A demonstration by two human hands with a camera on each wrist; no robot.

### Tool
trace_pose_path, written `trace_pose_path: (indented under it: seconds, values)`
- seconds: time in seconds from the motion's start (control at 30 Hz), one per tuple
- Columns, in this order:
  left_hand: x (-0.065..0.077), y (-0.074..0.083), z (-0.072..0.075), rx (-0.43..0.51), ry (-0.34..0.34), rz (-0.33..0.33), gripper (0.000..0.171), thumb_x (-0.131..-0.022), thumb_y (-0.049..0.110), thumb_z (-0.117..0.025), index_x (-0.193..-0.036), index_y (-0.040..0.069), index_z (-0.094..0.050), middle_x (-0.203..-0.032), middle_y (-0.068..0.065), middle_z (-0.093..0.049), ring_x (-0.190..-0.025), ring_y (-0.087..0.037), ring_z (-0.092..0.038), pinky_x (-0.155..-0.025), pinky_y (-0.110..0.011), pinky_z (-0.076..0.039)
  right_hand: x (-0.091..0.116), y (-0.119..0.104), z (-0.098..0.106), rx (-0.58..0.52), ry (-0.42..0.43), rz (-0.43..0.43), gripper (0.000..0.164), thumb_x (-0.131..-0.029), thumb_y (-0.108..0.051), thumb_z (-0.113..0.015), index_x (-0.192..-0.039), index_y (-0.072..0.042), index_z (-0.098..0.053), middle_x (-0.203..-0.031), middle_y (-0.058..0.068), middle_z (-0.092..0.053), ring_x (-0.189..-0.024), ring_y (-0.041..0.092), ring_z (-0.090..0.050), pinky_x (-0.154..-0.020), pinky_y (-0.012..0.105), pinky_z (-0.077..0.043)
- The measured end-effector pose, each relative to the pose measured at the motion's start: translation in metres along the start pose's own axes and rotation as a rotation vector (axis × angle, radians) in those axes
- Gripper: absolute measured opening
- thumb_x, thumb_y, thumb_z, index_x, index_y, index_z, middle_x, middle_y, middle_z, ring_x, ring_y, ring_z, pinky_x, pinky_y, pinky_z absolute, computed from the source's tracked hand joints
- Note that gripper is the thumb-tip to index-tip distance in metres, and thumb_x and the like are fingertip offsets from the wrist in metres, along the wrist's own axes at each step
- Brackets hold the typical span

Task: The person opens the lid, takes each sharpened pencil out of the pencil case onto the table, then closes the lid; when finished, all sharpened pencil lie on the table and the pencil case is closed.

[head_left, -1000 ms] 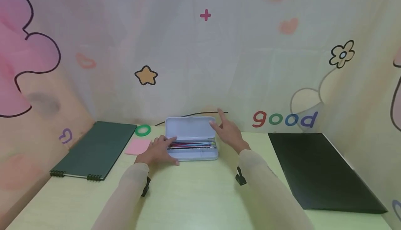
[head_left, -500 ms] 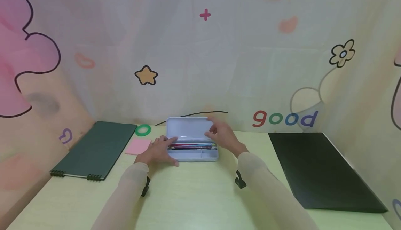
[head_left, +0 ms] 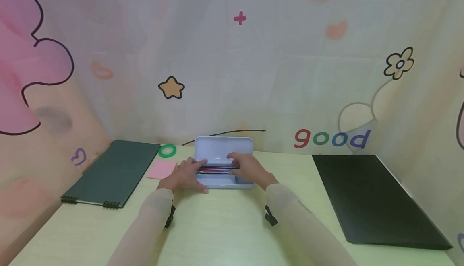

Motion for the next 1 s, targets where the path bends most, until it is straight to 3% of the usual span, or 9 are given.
trace_pose_path:
  seconds: [0.53,1.0]
  values:
    - [0.002,0.002,0.002,-0.009,0.002,0.000,0.105,-0.066,0.056,-0.088,-0.155,0.029,-0.037,-0.146,-0.016,-0.041,-0.126,-0.034,-0.041,-0.116,-0.063,-0.026,-0.011,-0.007,-0.012,0.111,-0.079,-0.016,0.035,-0.091,-0.006,-0.070,-0.125,-0.011,-0.067,-0.107,0.006,-0.073,-0.099,0.021,-0.064,-0.101,0.041,-0.051]
    - [0.002,0.001,0.000,-0.006,-0.007,0.009,0.106,-0.066,0.054,-0.089,-0.155,0.029,-0.037,-0.145,-0.014,-0.042,-0.126,-0.033,-0.041,-0.113,-0.058,-0.032,-0.016,-0.017,-0.014,0.115,-0.144,0.063,0.020,-0.090,0.000,-0.069,-0.107,-0.007,-0.074,-0.097,0.004,-0.071,-0.090,0.019,-0.057,-0.093,0.037,-0.051]
Point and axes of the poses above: each hand's wrist, its own x-axis away from the middle knuckle, its own z-axis out of the back of the hand, y = z × x, the point moved 8 cm from there along -x, towards the middle knuckle
